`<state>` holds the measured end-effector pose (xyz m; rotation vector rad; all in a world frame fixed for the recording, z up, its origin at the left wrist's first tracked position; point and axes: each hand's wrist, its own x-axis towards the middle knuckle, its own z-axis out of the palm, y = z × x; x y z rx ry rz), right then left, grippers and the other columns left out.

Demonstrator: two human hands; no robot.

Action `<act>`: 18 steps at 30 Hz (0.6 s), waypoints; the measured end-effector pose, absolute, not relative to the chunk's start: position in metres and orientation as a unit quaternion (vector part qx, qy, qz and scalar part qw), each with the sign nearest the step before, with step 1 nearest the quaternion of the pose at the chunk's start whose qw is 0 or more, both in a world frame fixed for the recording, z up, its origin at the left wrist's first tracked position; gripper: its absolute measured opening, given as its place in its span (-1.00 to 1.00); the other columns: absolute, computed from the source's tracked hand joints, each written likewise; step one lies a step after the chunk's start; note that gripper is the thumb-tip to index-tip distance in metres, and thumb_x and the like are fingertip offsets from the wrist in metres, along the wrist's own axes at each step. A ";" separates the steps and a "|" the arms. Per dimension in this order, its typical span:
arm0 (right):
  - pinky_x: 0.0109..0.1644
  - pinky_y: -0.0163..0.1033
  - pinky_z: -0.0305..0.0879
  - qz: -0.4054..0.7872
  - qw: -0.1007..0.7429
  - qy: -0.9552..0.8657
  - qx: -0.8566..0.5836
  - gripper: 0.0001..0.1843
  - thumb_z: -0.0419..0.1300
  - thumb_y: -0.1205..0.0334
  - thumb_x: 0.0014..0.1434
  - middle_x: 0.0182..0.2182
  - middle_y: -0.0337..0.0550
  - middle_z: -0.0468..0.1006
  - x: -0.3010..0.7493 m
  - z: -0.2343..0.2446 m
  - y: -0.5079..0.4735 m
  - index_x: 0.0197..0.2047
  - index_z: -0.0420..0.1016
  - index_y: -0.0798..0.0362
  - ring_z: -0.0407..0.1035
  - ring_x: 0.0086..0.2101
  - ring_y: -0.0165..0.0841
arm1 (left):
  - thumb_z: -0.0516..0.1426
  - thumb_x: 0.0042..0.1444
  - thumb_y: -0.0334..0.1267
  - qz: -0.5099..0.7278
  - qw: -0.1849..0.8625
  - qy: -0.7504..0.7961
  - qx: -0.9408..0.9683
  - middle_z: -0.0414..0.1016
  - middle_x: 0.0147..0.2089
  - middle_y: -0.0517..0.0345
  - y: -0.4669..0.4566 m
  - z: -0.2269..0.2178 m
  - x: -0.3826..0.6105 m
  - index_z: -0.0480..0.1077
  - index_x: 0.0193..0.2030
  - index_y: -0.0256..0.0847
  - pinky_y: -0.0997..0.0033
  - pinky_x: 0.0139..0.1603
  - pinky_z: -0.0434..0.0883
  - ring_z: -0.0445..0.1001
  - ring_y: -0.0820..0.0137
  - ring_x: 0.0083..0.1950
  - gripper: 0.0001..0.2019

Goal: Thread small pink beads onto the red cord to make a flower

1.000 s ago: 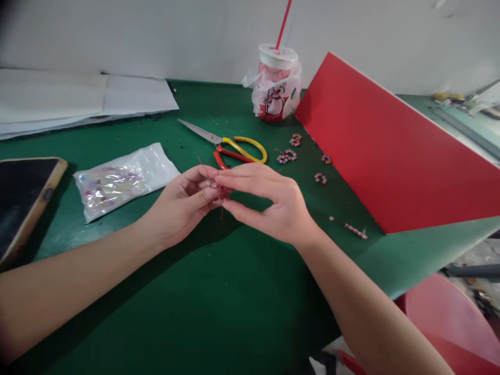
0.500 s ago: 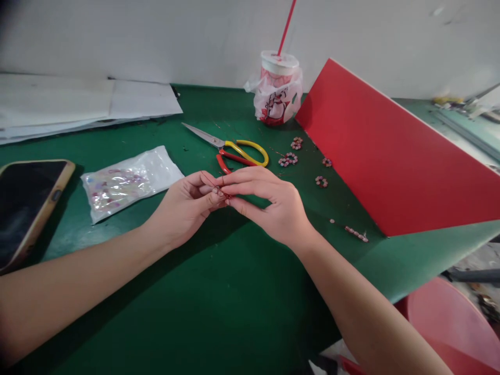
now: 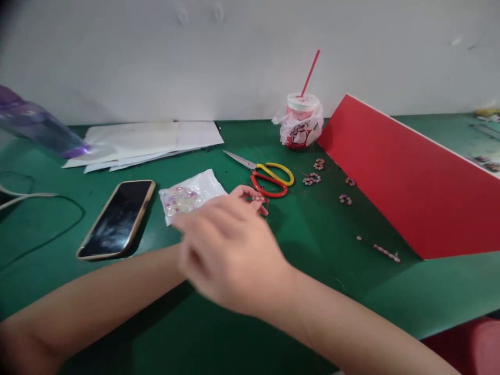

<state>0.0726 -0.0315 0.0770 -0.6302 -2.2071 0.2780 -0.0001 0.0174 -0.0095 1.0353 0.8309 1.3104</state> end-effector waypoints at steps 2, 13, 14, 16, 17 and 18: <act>-0.18 -0.05 0.37 0.117 0.276 -0.920 -0.253 -0.77 0.01 0.31 0.20 -0.40 -0.01 0.55 0.027 0.076 -0.035 -0.24 0.50 0.15 0.43 -0.30 -0.19 | 0.12 0.07 -0.40 0.565 0.584 0.372 0.449 0.41 -0.37 0.22 0.018 -0.011 0.001 0.21 -0.37 -0.17 0.37 -0.35 0.41 0.47 0.44 -0.43 -0.88; -0.21 0.13 0.41 0.259 -0.018 -0.877 -0.405 -0.10 0.21 -0.37 -0.21 -0.11 0.37 0.45 -0.152 0.057 0.025 -0.09 0.47 0.32 0.39 -0.15 0.08 | 0.11 0.11 -0.31 0.521 0.580 0.355 0.515 0.43 -0.28 0.09 0.016 -0.013 -0.006 0.18 -0.32 -0.22 0.41 -0.35 0.41 0.48 0.46 -0.41 -0.87; -0.20 0.14 0.41 0.262 -0.013 -0.869 -0.420 0.01 0.27 -0.33 -0.27 -0.04 0.44 0.38 -0.160 0.056 0.024 0.03 0.38 0.38 0.36 -0.11 0.11 | 0.12 0.12 -0.29 0.518 0.583 0.350 0.519 0.43 -0.28 0.09 0.016 -0.014 -0.007 0.18 -0.31 -0.22 0.41 -0.36 0.41 0.48 0.46 -0.41 -0.86; -0.18 0.16 0.40 0.280 0.006 -0.847 -0.451 0.22 0.37 -0.23 -0.36 0.07 0.54 0.24 -0.170 0.054 0.018 0.20 0.12 0.44 0.28 -0.01 0.16 | 0.12 0.12 -0.27 0.513 0.587 0.343 0.524 0.42 -0.29 0.08 0.017 -0.016 -0.008 0.18 -0.30 -0.22 0.40 -0.36 0.41 0.48 0.44 -0.40 -0.85; -0.17 0.17 0.40 0.294 0.016 -0.836 -0.463 0.29 0.40 -0.17 -0.38 0.10 0.56 0.19 -0.173 0.053 0.016 0.25 0.01 0.43 0.25 0.02 0.17 | 0.12 0.13 -0.27 0.511 0.589 0.341 0.525 0.43 -0.29 0.07 0.017 -0.017 -0.008 0.18 -0.29 -0.22 0.40 -0.35 0.41 0.48 0.44 -0.40 -0.85; -0.15 0.18 0.39 0.308 0.023 -0.826 -0.471 0.32 0.42 -0.12 -0.40 0.11 0.57 0.16 -0.176 0.052 0.013 0.28 -0.07 0.41 0.23 0.05 0.17 | 0.12 0.13 -0.27 0.510 0.590 0.340 0.526 0.43 -0.28 0.07 0.017 -0.018 -0.009 0.18 -0.29 -0.22 0.39 -0.35 0.41 0.48 0.44 -0.40 -0.85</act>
